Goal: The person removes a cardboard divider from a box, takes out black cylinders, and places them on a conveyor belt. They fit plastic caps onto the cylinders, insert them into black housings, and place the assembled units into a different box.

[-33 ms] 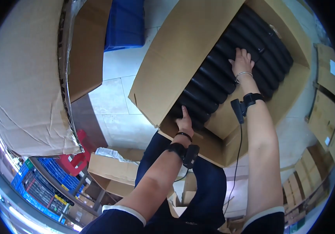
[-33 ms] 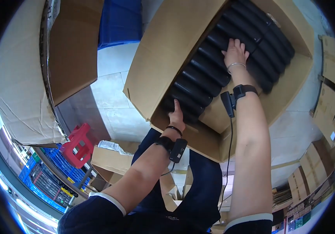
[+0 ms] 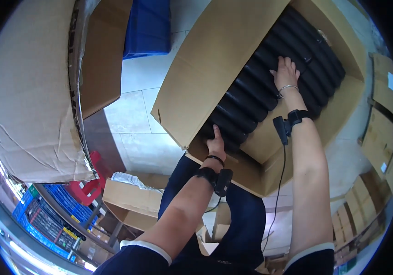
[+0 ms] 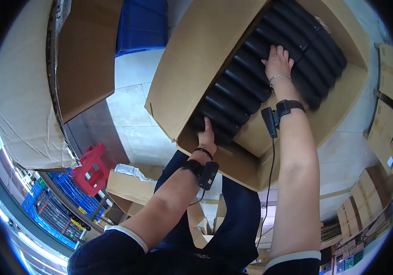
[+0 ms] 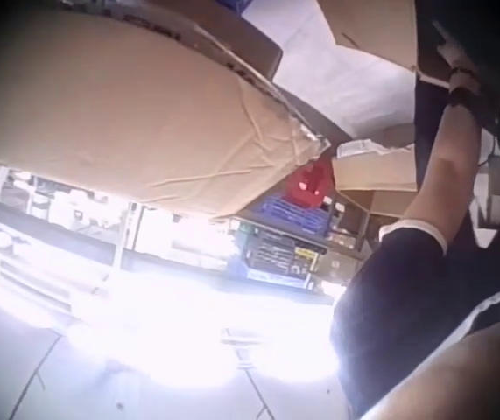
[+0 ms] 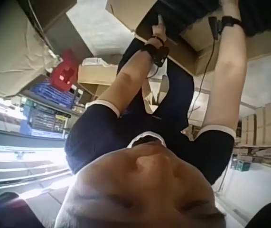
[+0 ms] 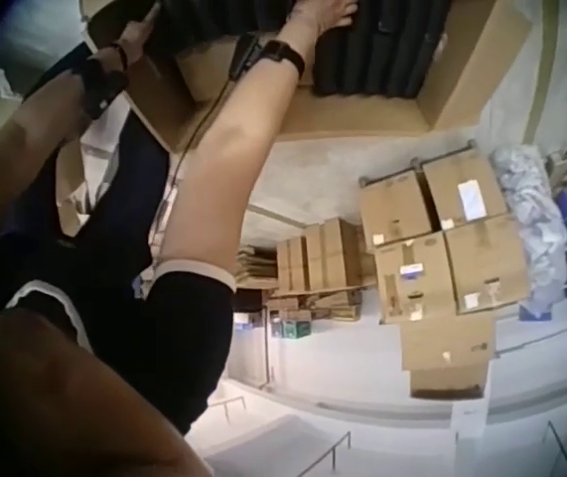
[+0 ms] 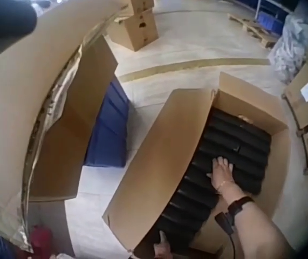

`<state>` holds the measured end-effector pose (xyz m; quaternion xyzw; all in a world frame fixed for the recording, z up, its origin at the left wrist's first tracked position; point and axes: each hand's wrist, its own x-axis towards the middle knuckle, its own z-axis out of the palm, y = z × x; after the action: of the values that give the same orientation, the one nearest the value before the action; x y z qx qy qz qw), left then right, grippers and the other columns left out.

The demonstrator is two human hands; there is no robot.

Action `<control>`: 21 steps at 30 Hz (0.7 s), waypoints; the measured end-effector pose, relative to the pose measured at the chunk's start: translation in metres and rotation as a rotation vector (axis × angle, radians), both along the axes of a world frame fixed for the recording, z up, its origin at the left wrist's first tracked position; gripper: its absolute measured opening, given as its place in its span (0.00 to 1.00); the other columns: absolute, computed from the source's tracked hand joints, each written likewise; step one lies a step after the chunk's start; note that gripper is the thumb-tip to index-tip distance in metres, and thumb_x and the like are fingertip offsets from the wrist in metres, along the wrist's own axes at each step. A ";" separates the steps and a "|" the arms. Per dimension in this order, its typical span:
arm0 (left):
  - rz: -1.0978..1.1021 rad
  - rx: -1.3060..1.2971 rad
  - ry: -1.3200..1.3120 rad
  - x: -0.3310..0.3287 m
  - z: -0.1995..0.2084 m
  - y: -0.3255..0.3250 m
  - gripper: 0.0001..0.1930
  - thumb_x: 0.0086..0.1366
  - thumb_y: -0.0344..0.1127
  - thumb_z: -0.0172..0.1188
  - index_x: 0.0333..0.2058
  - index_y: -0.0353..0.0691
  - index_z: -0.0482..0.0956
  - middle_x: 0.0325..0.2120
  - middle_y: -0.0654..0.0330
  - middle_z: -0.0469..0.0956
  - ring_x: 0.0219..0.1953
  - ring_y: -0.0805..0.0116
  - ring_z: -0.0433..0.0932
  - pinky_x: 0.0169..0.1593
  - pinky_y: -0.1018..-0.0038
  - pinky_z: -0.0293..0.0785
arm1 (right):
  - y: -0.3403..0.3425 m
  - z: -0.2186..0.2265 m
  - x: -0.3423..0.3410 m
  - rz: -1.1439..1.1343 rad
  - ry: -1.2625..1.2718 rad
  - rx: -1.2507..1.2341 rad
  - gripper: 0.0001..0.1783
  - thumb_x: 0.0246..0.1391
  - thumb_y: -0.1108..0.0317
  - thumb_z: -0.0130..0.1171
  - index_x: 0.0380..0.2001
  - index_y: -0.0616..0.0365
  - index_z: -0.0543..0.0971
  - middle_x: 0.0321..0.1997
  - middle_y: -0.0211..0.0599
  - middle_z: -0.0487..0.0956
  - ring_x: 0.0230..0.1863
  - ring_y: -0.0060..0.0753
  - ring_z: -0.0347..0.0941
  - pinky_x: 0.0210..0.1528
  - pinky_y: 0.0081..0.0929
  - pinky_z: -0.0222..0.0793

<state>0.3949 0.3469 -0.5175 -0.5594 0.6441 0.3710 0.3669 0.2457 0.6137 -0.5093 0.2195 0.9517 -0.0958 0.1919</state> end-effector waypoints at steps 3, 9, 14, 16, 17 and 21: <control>0.044 0.124 0.193 0.010 0.007 0.003 0.39 0.59 0.59 0.56 0.56 0.30 0.60 0.53 0.47 0.67 0.54 0.56 0.68 0.55 0.68 0.65 | 0.009 -0.014 0.015 0.094 0.104 0.017 0.32 0.48 0.65 0.60 0.56 0.60 0.63 0.59 0.43 0.63 0.60 0.45 0.57 0.57 0.43 0.54; 0.320 0.444 0.509 0.009 0.046 0.010 0.35 0.60 0.48 0.61 0.57 0.36 0.55 0.51 0.55 0.67 0.52 0.65 0.66 0.56 0.70 0.62 | 0.023 0.017 0.036 0.351 0.304 -0.100 0.32 0.47 0.63 0.61 0.55 0.61 0.63 0.55 0.46 0.66 0.56 0.50 0.60 0.58 0.40 0.56; 0.389 0.525 0.548 -0.010 0.031 0.011 0.44 0.56 0.43 0.66 0.62 0.45 0.43 0.53 0.55 0.63 0.55 0.63 0.63 0.57 0.65 0.63 | 0.005 0.025 0.016 0.231 -0.038 -0.689 0.50 0.32 0.60 0.73 0.60 0.57 0.58 0.59 0.49 0.63 0.61 0.48 0.57 0.64 0.33 0.52; 0.532 0.521 0.427 -0.010 0.030 0.025 0.43 0.54 0.44 0.67 0.61 0.47 0.48 0.56 0.57 0.60 0.60 0.59 0.58 0.62 0.62 0.57 | 0.017 0.014 0.012 0.060 -0.178 -0.857 0.64 0.25 0.60 0.75 0.65 0.58 0.47 0.66 0.52 0.54 0.69 0.45 0.47 0.69 0.29 0.42; 0.529 0.508 0.425 -0.010 0.023 0.017 0.43 0.54 0.44 0.67 0.61 0.47 0.48 0.56 0.57 0.60 0.60 0.59 0.58 0.62 0.62 0.57 | 0.013 0.007 0.007 0.058 -0.182 -0.871 0.64 0.25 0.60 0.75 0.65 0.58 0.47 0.66 0.52 0.54 0.69 0.45 0.47 0.69 0.29 0.42; 0.544 0.735 0.375 -0.015 0.012 -0.002 0.44 0.53 0.43 0.68 0.62 0.46 0.47 0.56 0.55 0.61 0.60 0.57 0.58 0.62 0.59 0.57 | 0.002 0.016 -0.001 0.050 -0.413 -0.804 0.70 0.23 0.62 0.75 0.66 0.62 0.40 0.69 0.54 0.48 0.71 0.44 0.42 0.69 0.26 0.37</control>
<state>0.3804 0.3452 -0.5056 -0.4642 0.3562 0.7503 0.3076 0.2451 0.6162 -0.4932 0.1192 0.7856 -0.4074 0.4502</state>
